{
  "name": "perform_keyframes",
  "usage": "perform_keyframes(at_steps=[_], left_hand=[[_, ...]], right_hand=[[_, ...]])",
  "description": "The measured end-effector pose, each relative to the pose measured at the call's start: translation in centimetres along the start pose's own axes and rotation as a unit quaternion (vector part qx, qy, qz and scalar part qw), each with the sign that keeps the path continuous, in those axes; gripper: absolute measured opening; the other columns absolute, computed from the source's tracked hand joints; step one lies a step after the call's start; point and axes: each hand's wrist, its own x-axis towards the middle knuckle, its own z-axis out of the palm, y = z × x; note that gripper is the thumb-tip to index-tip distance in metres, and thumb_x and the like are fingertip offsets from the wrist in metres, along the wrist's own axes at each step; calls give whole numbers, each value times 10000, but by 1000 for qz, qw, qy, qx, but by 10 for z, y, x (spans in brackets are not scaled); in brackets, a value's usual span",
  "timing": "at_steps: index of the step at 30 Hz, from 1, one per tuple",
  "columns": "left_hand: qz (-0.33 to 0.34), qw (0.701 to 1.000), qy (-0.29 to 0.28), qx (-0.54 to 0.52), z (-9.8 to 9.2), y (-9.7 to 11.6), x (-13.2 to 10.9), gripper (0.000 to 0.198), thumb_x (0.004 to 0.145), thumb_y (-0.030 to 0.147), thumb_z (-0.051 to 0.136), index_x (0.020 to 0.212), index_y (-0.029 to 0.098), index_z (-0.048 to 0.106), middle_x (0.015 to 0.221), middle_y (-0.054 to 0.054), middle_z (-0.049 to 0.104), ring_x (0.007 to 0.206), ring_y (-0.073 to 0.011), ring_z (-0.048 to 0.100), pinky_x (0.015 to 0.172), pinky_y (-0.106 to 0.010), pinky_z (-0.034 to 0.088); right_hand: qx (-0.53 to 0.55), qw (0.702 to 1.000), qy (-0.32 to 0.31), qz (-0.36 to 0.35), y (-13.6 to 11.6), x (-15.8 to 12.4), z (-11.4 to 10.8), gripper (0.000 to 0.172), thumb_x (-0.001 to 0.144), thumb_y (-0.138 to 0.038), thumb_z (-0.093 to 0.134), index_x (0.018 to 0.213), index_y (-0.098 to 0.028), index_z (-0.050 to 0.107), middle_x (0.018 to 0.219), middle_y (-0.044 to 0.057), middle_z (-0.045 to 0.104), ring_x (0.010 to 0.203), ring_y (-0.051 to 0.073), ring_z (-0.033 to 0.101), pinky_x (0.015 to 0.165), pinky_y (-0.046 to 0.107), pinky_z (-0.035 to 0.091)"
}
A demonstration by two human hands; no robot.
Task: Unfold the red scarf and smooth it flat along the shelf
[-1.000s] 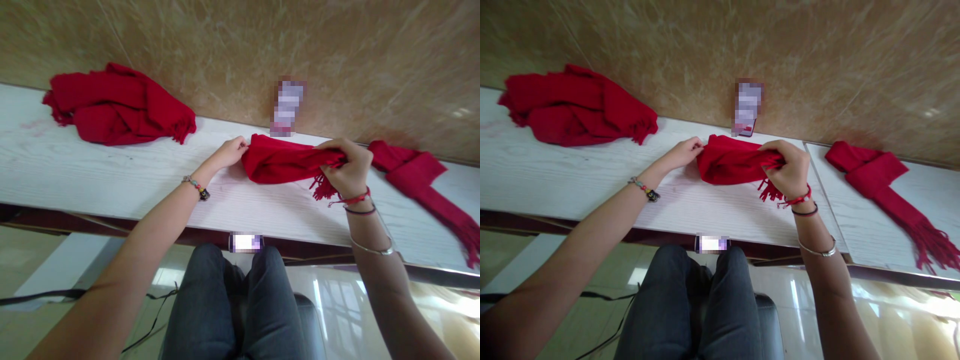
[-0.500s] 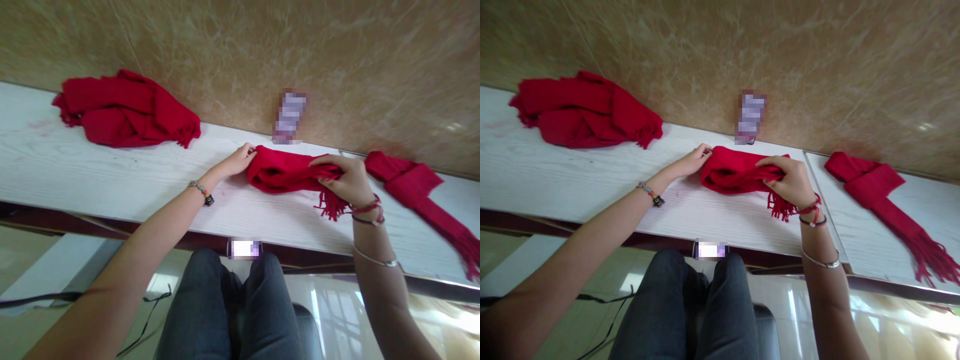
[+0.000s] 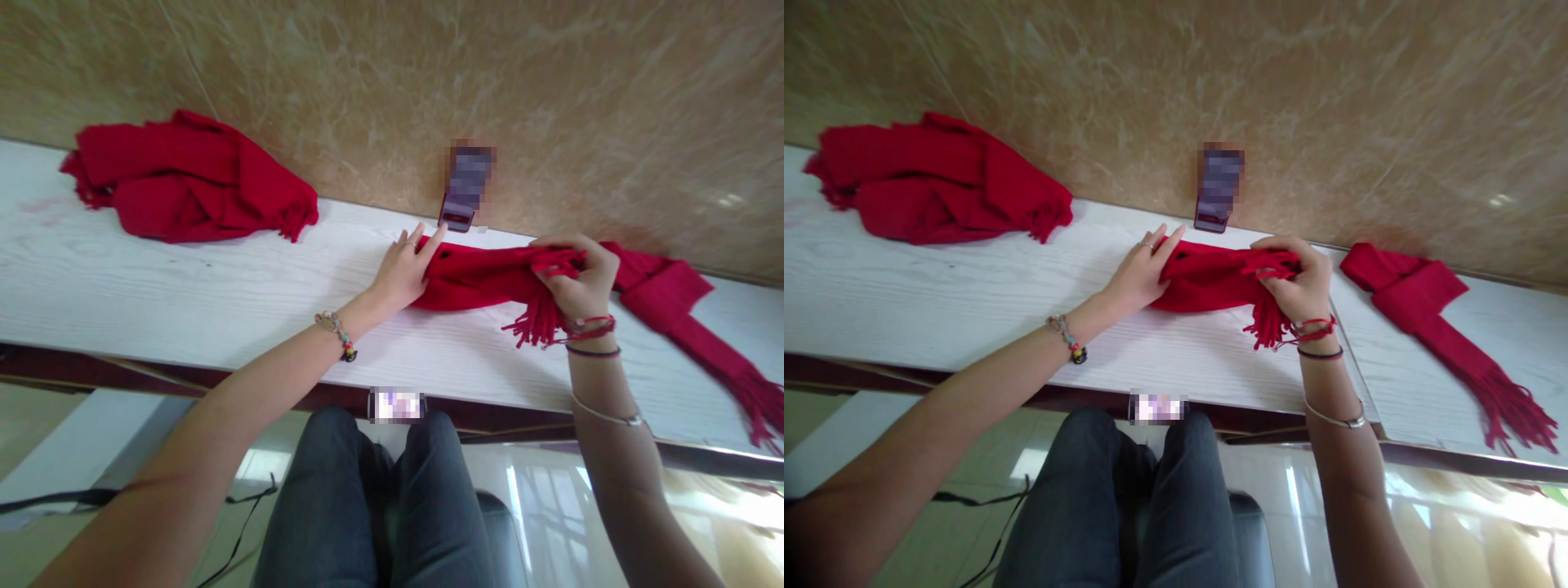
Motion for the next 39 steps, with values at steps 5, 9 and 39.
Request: perform_keyframes(at_steps=[5,9,39], left_hand=[[43,997,-68,-14,-26,-17,6,699,783,30,433,1444,191,273,1497,-109,328,1347,-228,339,1112,-385,270],[95,959,-261,-60,-51,-32,8,545,761,194,579,1299,232,497,1409,-51,469,1317,-225,380,1106,-353,266],[55,964,-213,-148,-28,-58,58,359,787,503,472,709,166,569,662,10,565,630,-124,506,627,-255,393]], right_hand=[[117,966,-227,-44,-7,0,-15,196,761,-314,611,915,-233,702,879,55,715,844,227,666,782,354,524],[151,773,-615,-46,-5,4,-14,395,762,-354,665,1132,-215,665,1020,55,713,959,193,659,834,294,514],[-210,919,-330,-48,116,14,65,496,910,-341,394,1357,-142,467,1401,144,467,1313,263,398,1075,525,292]])
